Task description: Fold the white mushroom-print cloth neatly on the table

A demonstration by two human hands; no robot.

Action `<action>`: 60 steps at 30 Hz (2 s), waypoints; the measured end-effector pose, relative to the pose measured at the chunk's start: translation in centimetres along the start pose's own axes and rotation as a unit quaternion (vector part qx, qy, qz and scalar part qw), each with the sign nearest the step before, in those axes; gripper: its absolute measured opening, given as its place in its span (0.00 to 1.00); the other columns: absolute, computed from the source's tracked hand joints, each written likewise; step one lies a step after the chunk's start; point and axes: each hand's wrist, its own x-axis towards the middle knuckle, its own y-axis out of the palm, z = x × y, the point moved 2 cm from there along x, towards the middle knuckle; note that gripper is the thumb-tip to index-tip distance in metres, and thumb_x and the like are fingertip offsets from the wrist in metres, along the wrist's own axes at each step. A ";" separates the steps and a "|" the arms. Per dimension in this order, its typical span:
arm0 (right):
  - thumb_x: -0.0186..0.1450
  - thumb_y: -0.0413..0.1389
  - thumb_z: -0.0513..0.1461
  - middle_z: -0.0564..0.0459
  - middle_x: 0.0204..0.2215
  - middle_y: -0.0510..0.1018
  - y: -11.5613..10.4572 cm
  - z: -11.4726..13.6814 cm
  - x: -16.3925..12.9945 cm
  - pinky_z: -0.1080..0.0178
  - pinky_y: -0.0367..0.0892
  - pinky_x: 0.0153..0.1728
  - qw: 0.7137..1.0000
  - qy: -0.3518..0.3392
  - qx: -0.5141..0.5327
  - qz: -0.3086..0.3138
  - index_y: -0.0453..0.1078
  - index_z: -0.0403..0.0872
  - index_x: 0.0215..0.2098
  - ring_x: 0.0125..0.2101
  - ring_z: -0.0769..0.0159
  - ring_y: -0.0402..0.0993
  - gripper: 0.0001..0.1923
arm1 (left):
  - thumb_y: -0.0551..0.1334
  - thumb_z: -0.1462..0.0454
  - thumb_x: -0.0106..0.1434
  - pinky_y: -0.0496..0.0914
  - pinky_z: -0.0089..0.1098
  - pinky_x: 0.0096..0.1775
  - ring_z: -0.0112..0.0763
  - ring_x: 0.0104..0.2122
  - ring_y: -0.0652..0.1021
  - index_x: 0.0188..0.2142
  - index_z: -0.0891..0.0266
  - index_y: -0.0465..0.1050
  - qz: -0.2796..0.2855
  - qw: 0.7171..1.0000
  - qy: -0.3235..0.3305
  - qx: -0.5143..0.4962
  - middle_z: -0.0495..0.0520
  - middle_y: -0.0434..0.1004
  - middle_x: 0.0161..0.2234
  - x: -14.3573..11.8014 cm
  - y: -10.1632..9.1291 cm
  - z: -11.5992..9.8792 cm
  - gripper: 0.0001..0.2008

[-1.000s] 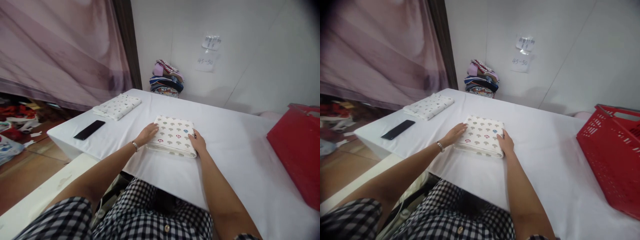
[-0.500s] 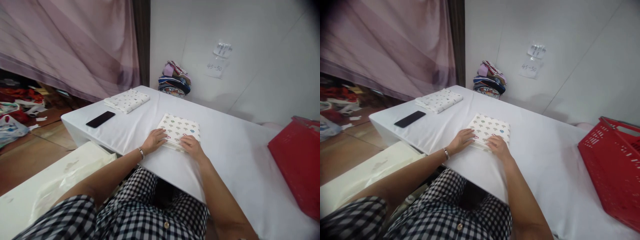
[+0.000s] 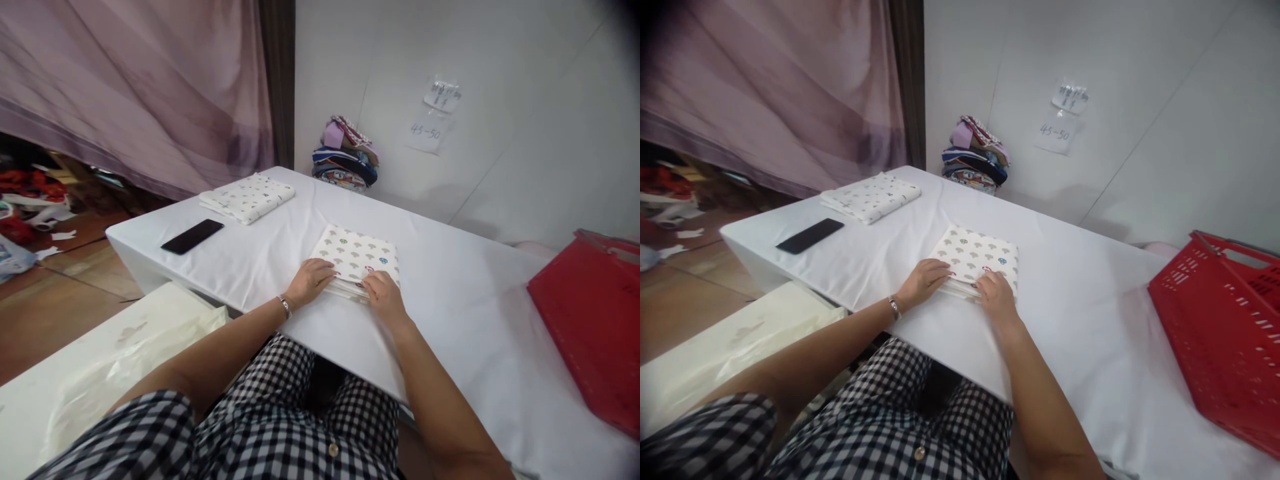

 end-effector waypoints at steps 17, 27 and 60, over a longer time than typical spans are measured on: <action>0.66 0.51 0.39 0.51 0.33 0.75 -0.4 0.0 -0.3 0.60 0.65 0.37 0.999 -0.002 0.007 0.053 0.73 0.49 0.37 0.35 0.63 0.67 0.09 | 0.55 0.59 0.66 0.65 0.36 0.44 0.31 0.40 0.73 0.39 0.56 0.76 0.018 0.999 0.006 0.043 0.54 0.75 0.45 0.1 0.1 -0.4 0.11; 0.65 0.53 0.37 0.52 0.31 0.74 0.5 -0.1 -0.6 0.60 0.64 0.36 0.998 0.020 -0.025 0.053 0.75 0.50 0.34 0.34 0.63 0.67 0.09 | 0.53 0.59 0.67 0.65 0.35 0.41 0.33 0.40 0.72 0.43 0.58 0.74 0.061 0.996 0.037 0.056 0.53 0.76 0.39 0.0 -0.1 -0.5 0.13; 0.65 0.50 0.37 0.51 0.36 0.74 0.5 -0.5 -0.8 0.59 0.64 0.38 0.995 0.020 -0.045 0.085 0.71 0.50 0.43 0.37 0.61 0.67 0.10 | 0.53 0.60 0.67 0.65 0.36 0.42 0.35 0.42 0.72 0.45 0.58 0.73 0.120 0.990 0.041 0.062 0.54 0.76 0.41 0.6 -0.5 -0.1 0.13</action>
